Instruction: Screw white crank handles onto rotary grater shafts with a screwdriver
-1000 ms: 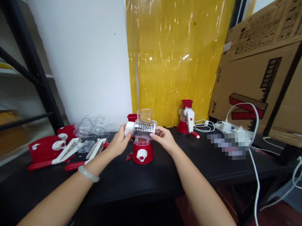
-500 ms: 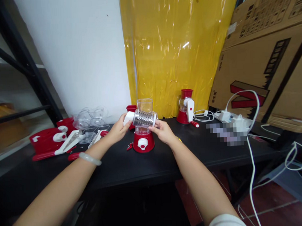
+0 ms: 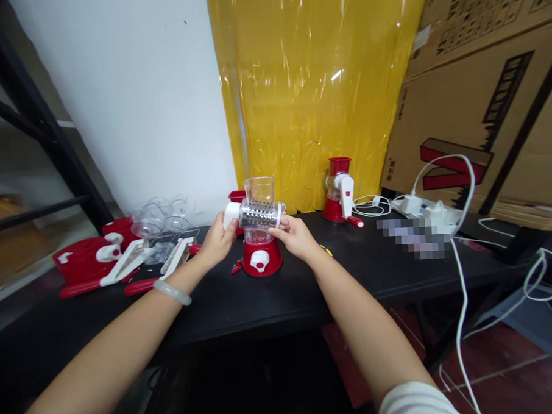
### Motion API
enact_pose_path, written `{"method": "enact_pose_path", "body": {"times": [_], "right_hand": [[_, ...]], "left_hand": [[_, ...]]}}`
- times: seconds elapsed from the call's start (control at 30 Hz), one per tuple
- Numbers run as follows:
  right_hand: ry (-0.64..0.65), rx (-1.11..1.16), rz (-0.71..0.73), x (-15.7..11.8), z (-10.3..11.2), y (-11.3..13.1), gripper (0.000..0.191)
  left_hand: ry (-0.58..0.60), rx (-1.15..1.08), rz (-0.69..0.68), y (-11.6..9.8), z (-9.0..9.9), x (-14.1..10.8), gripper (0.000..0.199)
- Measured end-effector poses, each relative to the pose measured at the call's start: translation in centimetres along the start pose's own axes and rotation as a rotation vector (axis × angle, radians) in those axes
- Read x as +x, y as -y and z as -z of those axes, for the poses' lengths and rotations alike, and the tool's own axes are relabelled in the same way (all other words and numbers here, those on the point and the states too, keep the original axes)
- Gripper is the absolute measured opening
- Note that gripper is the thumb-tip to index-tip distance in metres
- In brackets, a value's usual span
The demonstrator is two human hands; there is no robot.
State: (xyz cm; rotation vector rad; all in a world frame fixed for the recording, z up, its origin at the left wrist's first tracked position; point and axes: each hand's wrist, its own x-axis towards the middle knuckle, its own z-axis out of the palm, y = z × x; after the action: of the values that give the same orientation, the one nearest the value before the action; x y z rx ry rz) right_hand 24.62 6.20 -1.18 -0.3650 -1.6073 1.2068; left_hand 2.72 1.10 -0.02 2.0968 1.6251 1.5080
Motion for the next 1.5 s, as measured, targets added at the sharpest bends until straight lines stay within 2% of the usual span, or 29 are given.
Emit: {"method": "enact_pose_path", "body": {"times": [0.17,0.23,0.33,0.47,0.57,0.8,1.0,1.17,1.27,1.37,1.5], "right_hand": [[0.003,-0.007,-0.014,-0.1,-0.1,0.4,0.045],[0.002,0.004,-0.022,-0.2,-0.2,0.5,0.045],[-0.007,0.003,-0.027,-0.2,-0.2,0.6,0.045],[-0.023,-0.013,-0.016,-0.2,-0.1,0.5,0.044],[-0.023,-0.011,-0.013,-0.2,-0.1,0.4,0.042],[-0.025,-0.002,-0.028,-0.3,0.0,0.3,0.043],[-0.043,-0.016,-0.037,-0.3,0.1,0.2,0.044],[-0.049,-0.022,-0.029,-0.3,0.0,0.3,0.041],[-0.059,-0.008,-0.033,-0.4,0.0,0.4,0.041],[-0.082,-0.015,-0.039,-0.3,0.0,0.4,0.044],[-0.083,-0.017,-0.039,-0.4,0.1,0.4,0.042]], "left_hand": [[0.133,0.051,-0.081,-0.2,1.5,0.7,0.053],[0.150,0.061,-0.110,-0.2,1.9,0.8,0.054],[0.117,0.041,-0.075,-0.3,1.4,0.6,0.053],[0.006,0.037,0.011,-0.3,-0.1,0.0,0.051],[-0.038,0.078,0.025,-0.3,-0.2,0.0,0.052],[0.117,0.082,-0.137,0.6,1.3,0.6,0.056],[-0.040,0.109,-0.059,0.3,-0.3,0.0,0.055],[-0.087,0.132,0.000,-0.5,-0.5,-0.7,0.052],[-0.066,0.226,-0.045,-0.7,0.3,-1.0,0.052],[0.011,0.392,-0.097,-1.1,1.1,-1.3,0.051],[0.027,0.593,-0.029,-1.8,1.3,-1.5,0.052]]}}
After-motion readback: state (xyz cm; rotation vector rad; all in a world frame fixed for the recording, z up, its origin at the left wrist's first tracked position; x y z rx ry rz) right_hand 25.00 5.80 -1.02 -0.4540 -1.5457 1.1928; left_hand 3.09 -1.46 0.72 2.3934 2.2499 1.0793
